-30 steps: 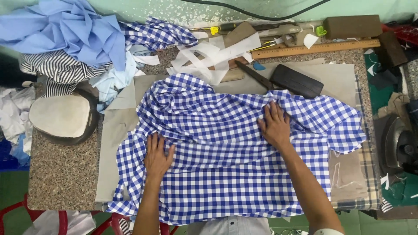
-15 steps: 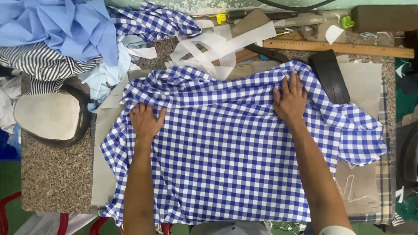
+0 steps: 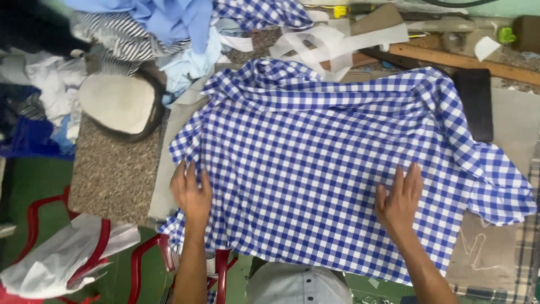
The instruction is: The person lays a blue-and-white checkered shirt flat on a worktable, places a white paper pattern on the fabric, and irons over the pattern to flatten it. Then the person uses scissors to cut the fabric along the pattern edge, removing a strip of fabric.
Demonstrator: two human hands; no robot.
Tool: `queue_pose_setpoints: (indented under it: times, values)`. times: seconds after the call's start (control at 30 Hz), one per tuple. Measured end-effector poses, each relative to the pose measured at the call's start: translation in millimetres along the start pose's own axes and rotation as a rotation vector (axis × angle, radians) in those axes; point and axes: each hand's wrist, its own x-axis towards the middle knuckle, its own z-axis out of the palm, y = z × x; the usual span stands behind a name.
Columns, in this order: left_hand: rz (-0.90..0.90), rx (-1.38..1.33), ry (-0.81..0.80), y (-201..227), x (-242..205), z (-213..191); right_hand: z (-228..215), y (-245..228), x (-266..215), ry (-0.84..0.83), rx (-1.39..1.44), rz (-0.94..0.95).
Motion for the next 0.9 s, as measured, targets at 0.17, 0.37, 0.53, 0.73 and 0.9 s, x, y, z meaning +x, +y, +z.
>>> queue_pose_setpoints:
  times: [0.17, 0.37, 0.53, 0.73, 0.9]
  values:
    - [-0.491, 0.153, -0.257, -64.4, -117.7, -54.5, -53.1, -24.7, -108.3, -0.26, -0.011, 0.181]
    - [-0.616, 0.076, -0.463, -94.8, -120.2, -63.3, -64.4, -1.7, -145.4, -0.278, -0.052, 0.357]
    - [-0.795, 0.041, -0.632, -134.2, -97.0, -78.9, -67.5, 0.4, -157.9, -0.207, -0.142, 0.297]
    - [-0.324, 0.412, -0.394, -151.6, -110.9, -64.1, -66.0, 6.4, -215.9, -0.304, -0.334, 0.268]
    - [0.118, 0.054, -0.185, -41.8, -21.6, -50.7, -63.1, 34.0, -137.0, -0.35, -0.238, 0.2]
